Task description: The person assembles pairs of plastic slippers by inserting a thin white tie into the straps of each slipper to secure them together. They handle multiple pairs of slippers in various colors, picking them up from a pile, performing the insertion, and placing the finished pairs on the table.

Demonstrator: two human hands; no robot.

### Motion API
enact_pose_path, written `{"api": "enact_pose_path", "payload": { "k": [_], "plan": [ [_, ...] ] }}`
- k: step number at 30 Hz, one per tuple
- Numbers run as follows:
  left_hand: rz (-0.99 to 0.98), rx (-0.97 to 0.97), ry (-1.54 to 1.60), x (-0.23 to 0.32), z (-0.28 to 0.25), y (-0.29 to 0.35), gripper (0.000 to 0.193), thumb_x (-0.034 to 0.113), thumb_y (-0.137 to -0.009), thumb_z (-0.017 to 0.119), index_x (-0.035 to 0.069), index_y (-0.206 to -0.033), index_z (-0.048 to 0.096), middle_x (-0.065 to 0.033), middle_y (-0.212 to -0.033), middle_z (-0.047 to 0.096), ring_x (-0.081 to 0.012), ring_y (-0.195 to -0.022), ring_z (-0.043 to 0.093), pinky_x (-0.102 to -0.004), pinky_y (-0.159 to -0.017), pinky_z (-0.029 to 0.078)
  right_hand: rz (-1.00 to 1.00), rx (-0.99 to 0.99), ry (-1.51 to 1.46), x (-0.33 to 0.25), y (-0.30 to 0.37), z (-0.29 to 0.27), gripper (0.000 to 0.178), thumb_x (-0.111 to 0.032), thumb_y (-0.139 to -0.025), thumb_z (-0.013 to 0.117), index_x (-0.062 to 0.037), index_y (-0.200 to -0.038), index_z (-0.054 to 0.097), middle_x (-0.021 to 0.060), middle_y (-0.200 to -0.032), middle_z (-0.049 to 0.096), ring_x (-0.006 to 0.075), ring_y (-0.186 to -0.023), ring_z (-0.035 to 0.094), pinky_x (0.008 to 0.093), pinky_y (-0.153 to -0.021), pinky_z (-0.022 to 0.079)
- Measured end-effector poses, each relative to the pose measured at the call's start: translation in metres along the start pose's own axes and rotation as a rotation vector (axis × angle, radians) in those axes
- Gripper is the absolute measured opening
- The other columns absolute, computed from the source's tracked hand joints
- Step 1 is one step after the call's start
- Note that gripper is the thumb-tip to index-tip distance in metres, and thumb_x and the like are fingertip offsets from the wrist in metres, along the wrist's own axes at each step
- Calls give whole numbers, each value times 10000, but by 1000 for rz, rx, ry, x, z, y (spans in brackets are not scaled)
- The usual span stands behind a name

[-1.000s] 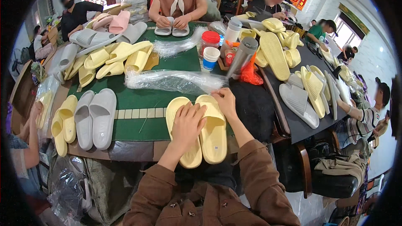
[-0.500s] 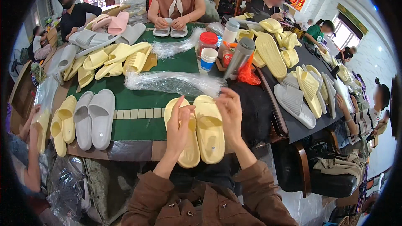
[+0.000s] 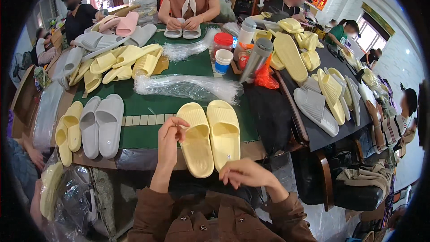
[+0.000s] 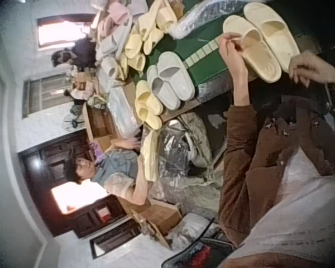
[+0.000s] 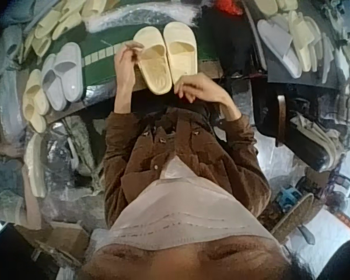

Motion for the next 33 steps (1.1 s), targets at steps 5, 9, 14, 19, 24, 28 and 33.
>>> {"api": "enact_pose_path", "payload": {
  "k": [5,9,14,19,24,28,33],
  "plan": [
    [-71,-339,-297,-9,30,32,201,-20,-780,360,20,-756,556,-14,-721,531,-63,-565,376,-217,-517,305,39,461,-229,6,-25,-26,142,-96,-980,498,-33,-987,624,-9,-908,653,24,-563,435,189,-512,380],
    [-268,-544,-173,-9,54,50,208,-11,-812,362,16,-761,562,12,-675,476,-57,-557,354,-218,-508,285,-16,321,-244,8,-44,-23,156,-110,-982,508,-25,-1013,635,-11,-931,651,17,-583,442,180,-533,381],
    [-329,-458,-133,-6,52,54,204,16,-880,386,7,-853,588,41,-674,433,-40,-576,347,-205,-523,271,-39,411,-127,16,-57,-20,185,-117,-972,527,-4,-1035,660,0,-891,665,17,-563,457,177,-511,392],
    [-172,-249,-227,-6,42,55,155,7,-897,466,2,-960,608,31,-721,494,-41,-616,406,-196,-565,330,63,435,-94,18,-63,-20,186,-79,-962,516,12,-1050,652,9,-905,668,18,-564,466,173,-512,382],
    [-394,-142,-19,-24,28,60,232,27,-922,495,-42,-1120,594,-30,-943,599,-65,-749,527,-212,-673,427,-76,483,47,27,-64,-20,243,-80,-974,486,2,-1146,636,53,-897,693,63,-577,561,216,-512,448],
    [-322,31,222,-30,24,65,379,20,-916,489,-72,-1284,483,-108,-1162,548,-131,-911,572,-262,-795,465,-12,597,-11,37,-51,-30,335,-18,-954,431,-13,-1283,495,116,-891,696,118,-558,607,277,-506,480],
    [-340,-46,168,-39,22,48,506,74,-936,504,-75,-1396,353,-132,-1344,442,-190,-1100,537,-320,-920,443,158,555,178,26,-46,-28,228,-10,-928,441,3,-1148,502,132,-830,693,150,-546,624,293,-506,488]
  ]
}}
Point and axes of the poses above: each hand's wrist, its own y-axis away from the middle knuckle, its own z-axis out of the palm, x = y × z, the point moved 2 cm from there along -y, towards the middle knuckle
